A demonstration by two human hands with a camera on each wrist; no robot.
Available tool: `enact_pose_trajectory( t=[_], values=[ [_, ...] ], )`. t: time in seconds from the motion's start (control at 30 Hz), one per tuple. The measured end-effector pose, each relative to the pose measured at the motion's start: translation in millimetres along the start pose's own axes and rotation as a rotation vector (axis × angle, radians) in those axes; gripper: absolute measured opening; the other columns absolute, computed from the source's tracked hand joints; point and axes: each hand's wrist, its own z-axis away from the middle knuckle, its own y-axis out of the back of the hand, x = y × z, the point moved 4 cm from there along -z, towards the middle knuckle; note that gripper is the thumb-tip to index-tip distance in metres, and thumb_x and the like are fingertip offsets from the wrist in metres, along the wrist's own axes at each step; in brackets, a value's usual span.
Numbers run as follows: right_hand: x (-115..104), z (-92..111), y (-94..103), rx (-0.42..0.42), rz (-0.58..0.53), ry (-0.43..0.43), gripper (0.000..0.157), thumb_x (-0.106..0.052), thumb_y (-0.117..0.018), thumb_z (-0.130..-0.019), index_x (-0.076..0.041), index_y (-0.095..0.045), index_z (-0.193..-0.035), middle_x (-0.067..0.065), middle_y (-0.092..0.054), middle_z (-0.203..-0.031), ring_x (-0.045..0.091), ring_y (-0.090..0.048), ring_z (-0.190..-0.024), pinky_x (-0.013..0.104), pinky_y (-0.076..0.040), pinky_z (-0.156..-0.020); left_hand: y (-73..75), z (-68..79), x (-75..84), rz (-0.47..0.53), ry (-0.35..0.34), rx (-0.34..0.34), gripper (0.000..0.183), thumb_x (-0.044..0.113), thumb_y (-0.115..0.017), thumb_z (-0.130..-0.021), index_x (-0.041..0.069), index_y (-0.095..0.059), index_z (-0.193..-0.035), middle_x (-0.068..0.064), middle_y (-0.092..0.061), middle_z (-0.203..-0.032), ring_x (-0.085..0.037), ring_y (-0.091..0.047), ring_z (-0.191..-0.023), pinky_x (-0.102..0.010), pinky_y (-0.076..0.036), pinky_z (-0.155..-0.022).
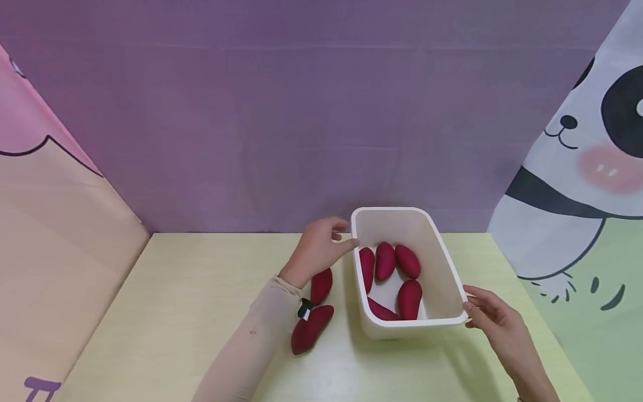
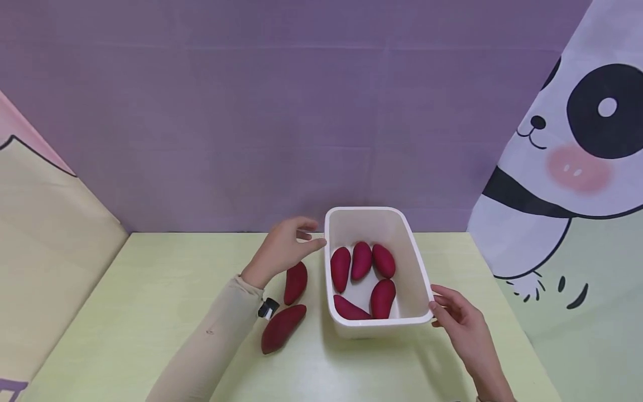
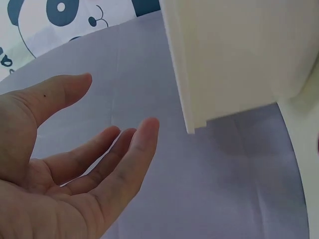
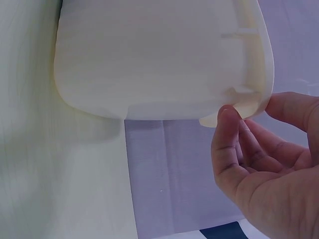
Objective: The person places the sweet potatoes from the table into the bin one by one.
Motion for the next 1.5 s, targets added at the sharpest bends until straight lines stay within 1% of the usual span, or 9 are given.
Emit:
enact_pose_trajectory(
  t=[0.27, 0.43, 0.57, 0.77, 0.87, 0.97, 1.07, 1.27, 1.5],
  values=[
    [1, 1, 0.9, 0.010, -0.010, -0.010, 0.034, -0.001, -0.062, -0.098, 0.008, -0.057, -0.131, 0.001, -0.072, -0.102, 0.011, -0.068, -0.081, 0.024, -0.056, -0.068, 2.0, 40.2, -20.7, -0.006, 0.057, 0.021, 0.043, 0.025, -0.076, -0.089, 0.005, -0.066, -0.126, -0.005, -0.066, -0.120, -0.023, -0.067, -0.103, -0.036, -0.056, -0.084],
    [0, 2, -0.8, 0.009, 0.008, -0.014, 0.034, -0.001, -0.062, -0.098, 0.008, -0.057, -0.131, 0.001, -0.072, -0.101, 0.011, -0.068, -0.081, 0.024, -0.056, -0.069, 2.5, 74.5, -48.1, -0.003, 0.111, 0.038, 0.040, 0.023, -0.079, -0.087, 0.008, -0.068, -0.123, -0.004, -0.065, -0.115, -0.026, -0.066, -0.102, -0.037, -0.056, -0.080],
    [0, 1, -1.3, 0.007, 0.014, -0.007, 0.034, -0.001, -0.062, -0.098, 0.009, -0.057, -0.131, 0.001, -0.072, -0.102, 0.011, -0.068, -0.081, 0.024, -0.056, -0.069, 1.7, 102.1, -70.2, -0.003, 0.147, 0.043, 0.041, 0.023, -0.079, -0.086, 0.007, -0.067, -0.122, -0.008, -0.064, -0.120, -0.029, -0.068, -0.102, -0.037, -0.057, -0.078],
    [0, 0, -1.7, 0.011, 0.012, -0.013, 0.035, -0.002, -0.063, -0.098, 0.009, -0.057, -0.131, 0.000, -0.072, -0.102, 0.011, -0.069, -0.081, 0.025, -0.056, -0.069, -3.5, 139.6, -93.1, 0.017, 0.221, 0.059, 0.049, 0.026, -0.081, -0.084, 0.003, -0.065, -0.124, -0.009, -0.062, -0.123, -0.026, -0.067, -0.102, -0.033, -0.057, -0.075],
    [1, 1, -1.9, 0.010, 0.000, -0.019, 0.035, -0.002, -0.063, -0.098, 0.009, -0.057, -0.131, 0.001, -0.072, -0.101, 0.011, -0.069, -0.081, 0.025, -0.056, -0.069, -9.4, 154.4, -103.8, 0.019, 0.274, 0.046, 0.055, 0.030, -0.083, -0.082, 0.002, -0.063, -0.126, -0.008, -0.062, -0.125, -0.025, -0.067, -0.102, -0.033, -0.056, -0.074],
    [2, 1, -1.6, 0.012, -0.006, -0.020, 0.035, -0.001, -0.062, -0.098, 0.009, -0.057, -0.131, 0.001, -0.072, -0.101, 0.011, -0.068, -0.081, 0.025, -0.056, -0.069, -16.4, 162.9, -113.4, 0.030, 0.316, 0.026, 0.061, 0.033, -0.084, -0.081, 0.002, -0.062, -0.128, -0.009, -0.061, -0.125, -0.025, -0.067, -0.103, -0.034, -0.056, -0.074],
    [2, 1, -1.5, 0.014, -0.017, -0.020, 0.034, -0.001, -0.062, -0.098, 0.009, -0.057, -0.130, 0.001, -0.072, -0.101, 0.011, -0.068, -0.081, 0.025, -0.056, -0.069, -22.6, 166.3, -120.5, 0.026, 0.333, 0.013, 0.064, 0.034, -0.085, -0.080, 0.001, -0.061, -0.129, -0.010, -0.061, -0.124, -0.025, -0.067, -0.100, -0.036, -0.056, -0.075],
    [1, 1, -0.8, 0.014, -0.005, -0.011, 0.034, -0.001, -0.062, -0.098, 0.009, -0.057, -0.130, 0.000, -0.072, -0.101, 0.011, -0.068, -0.081, 0.025, -0.056, -0.069, -31.3, 166.4, -127.6, 0.015, 0.337, -0.010, 0.066, 0.033, -0.086, -0.079, -0.002, -0.060, -0.129, -0.010, -0.061, -0.121, -0.023, -0.067, -0.097, -0.040, -0.056, -0.078],
    [0, 1, 0.6, 0.017, -0.017, -0.002, 0.034, 0.000, -0.062, -0.098, 0.009, -0.057, -0.130, 0.001, -0.072, -0.101, 0.010, -0.068, -0.082, 0.025, -0.056, -0.068, -39.1, 163.5, -131.3, 0.078, 0.306, -0.033, 0.066, 0.029, -0.086, -0.079, -0.006, -0.058, -0.127, -0.012, -0.060, -0.118, -0.020, -0.069, -0.094, -0.037, -0.055, -0.078]
  ],
)
